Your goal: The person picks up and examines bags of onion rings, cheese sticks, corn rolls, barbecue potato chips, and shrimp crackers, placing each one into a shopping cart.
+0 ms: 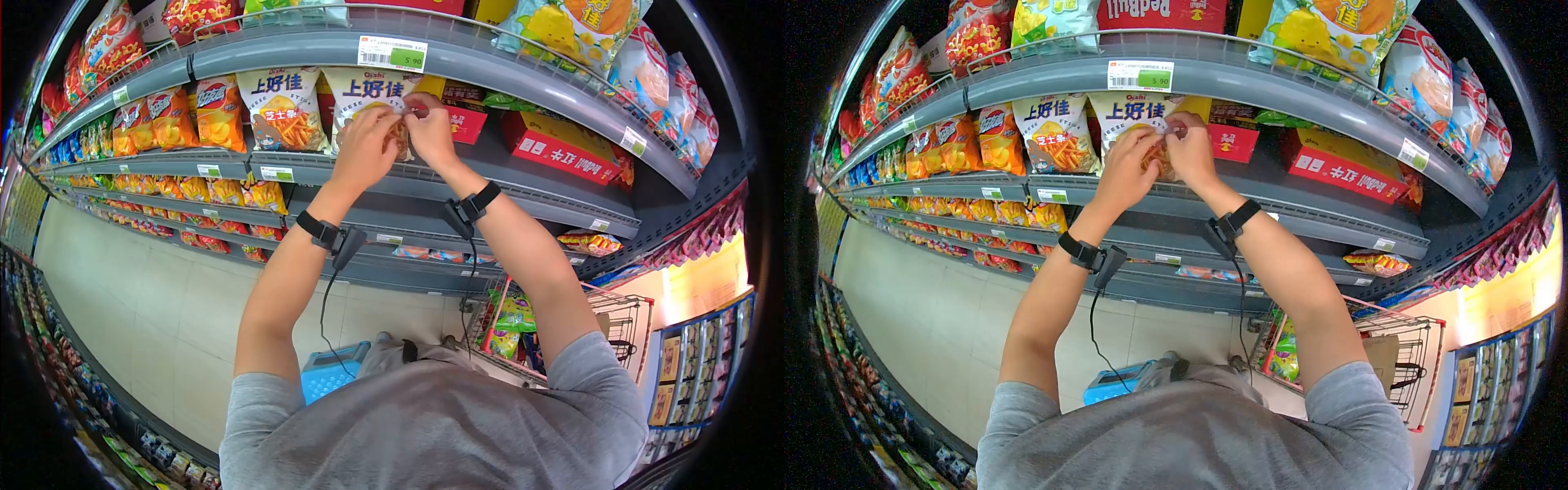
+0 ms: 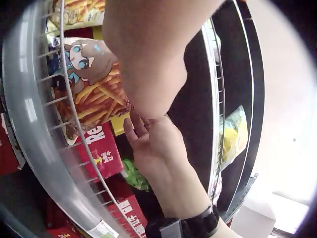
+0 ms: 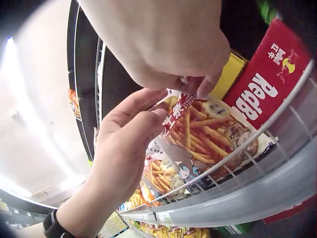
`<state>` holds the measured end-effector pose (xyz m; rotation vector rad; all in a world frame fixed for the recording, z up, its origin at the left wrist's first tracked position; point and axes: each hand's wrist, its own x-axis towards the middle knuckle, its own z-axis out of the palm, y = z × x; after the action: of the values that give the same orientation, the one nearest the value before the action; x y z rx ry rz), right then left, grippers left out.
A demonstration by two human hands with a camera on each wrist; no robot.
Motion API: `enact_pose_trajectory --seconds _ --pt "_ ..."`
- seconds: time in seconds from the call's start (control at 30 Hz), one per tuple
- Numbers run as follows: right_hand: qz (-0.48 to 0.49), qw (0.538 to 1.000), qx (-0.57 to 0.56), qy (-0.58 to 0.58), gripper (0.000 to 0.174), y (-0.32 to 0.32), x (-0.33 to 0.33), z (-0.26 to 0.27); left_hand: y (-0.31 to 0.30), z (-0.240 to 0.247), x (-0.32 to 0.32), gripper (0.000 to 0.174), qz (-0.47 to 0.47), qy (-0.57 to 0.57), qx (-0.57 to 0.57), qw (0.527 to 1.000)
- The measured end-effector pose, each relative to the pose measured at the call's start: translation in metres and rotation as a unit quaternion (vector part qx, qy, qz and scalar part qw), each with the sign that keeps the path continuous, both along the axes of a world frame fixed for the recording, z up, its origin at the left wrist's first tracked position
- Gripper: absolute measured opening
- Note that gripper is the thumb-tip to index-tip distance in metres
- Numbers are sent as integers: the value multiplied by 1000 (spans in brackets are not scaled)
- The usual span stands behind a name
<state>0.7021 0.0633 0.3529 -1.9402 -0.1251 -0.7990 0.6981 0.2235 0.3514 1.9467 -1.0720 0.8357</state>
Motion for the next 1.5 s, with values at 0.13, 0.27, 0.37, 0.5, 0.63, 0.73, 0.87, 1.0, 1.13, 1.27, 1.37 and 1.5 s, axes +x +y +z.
enact_pose_trajectory --seconds 0.13,0.27,0.37,0.5,0.63,0.73,0.87,1.0,1.13,1.27,1.37,1.5 --pt "56 998 -3 -25 34 -3 0 -2 0 0 8 32 14 23 -2 1000" --pt "45 996 -65 44 39 -5 -17 0 4 -8 18 27 17 79 -27 996" --pt "111 981 -25 157 40 -8 -24 -8 6 -12 22 20 53 159 -45 985" --pt "136 974 -13 178 33 -22 -54 -12 9 -24 31 21 33 198 -23 979" --pt "173 955 111 214 25 -67 -126 -13 7 -43 5 17 -56 269 -5 961" --pt "110 949 173 239 19 -117 -202 -18 -11 -60 -42 15 -139 326 19 935" --pt "-48 940 258 219 18 -192 -302 -55 -50 -107 -95 11 -219 414 69 881" --pt "-188 872 353 283 15 -240 -398 -113 -94 -190 -139 14 -264 510 107 812" --pt "-226 782 483 322 11 -264 -471 -183 -127 -261 -186 14 -283 556 169 763" --pt "-266 698 550 374 17 -275 -506 -259 -150 -298 -230 17 -288 585 222 725" --pt "-258 658 574 413 37 -291 -520 -334 -168 -310 -254 20 -285 618 243 691" --pt "-276 602 610 436 44 -296 -503 -355 -190 -317 -279 19 -266 625 225 698"
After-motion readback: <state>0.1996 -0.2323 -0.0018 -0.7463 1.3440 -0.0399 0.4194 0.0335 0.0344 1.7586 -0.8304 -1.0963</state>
